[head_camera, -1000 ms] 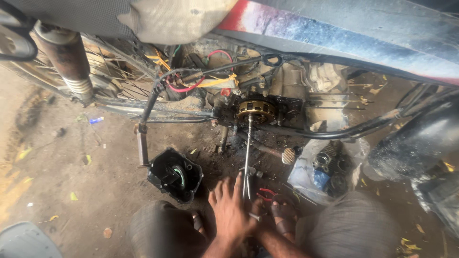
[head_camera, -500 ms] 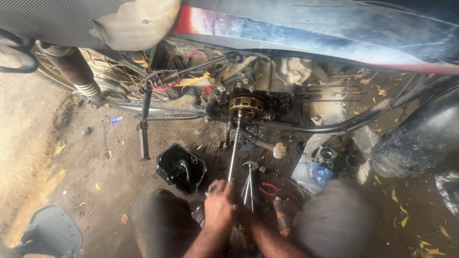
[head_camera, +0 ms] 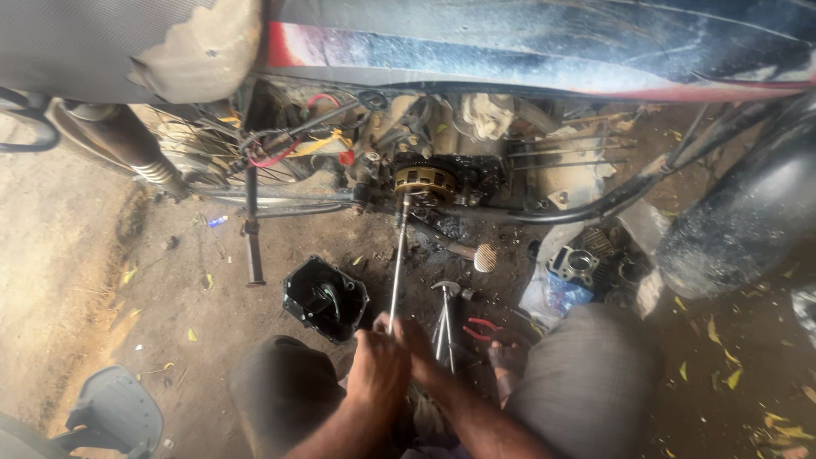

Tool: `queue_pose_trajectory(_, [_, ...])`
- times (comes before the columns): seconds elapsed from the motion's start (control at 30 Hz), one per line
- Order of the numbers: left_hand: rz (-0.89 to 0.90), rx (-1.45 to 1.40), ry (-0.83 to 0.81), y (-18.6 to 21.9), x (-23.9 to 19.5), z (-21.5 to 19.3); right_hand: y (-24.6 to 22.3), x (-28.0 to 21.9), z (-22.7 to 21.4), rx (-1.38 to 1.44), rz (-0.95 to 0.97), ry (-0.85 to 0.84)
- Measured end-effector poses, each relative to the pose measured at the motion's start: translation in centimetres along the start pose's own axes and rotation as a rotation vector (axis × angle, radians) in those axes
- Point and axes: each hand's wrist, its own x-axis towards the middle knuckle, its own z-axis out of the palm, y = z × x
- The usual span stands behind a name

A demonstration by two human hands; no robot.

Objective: The person is working on a motorcycle engine, using a wrench and hammer to adjust and tighten components. They manipulate various parts of the engine, including the clutch assembly, and use tools to secure bolts and other elements.

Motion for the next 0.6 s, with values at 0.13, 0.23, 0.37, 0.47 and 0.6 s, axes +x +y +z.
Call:
queue_pose_trajectory(0.13, [0.064, 0.140, -0.254, 0.5, 2.2, 2.0, -2.8, -0.2, -1.0, -0.442, -0.054, 0.061])
queue_pose_trajectory(0.23, [0.125, 0.066, -0.323, -0.6, 5.2, 3.9, -2.6, -0.5, -0.9, -0.609, -0.115, 0.089])
queue_pose_trajectory(0.37, [0.273, -0.054, -0.118, -2.8, 5.3, 6.5, -2.1, -0.8, -1.5, -0.631, -0.087, 0.016])
queue_pose_trajectory(0.47, [0.274, -0.186, -0.011, -4.6, 5.2, 6.7, -3.2, -0.9, -3.4, -0.608, 0.072, -0.082])
queue_pose_trajectory(0.6, [0.236, -0.344, -0.178, -3.8, 4.6, 5.8, -6.1, -2.8, -5.6, -0.459, 0.368, -0.285])
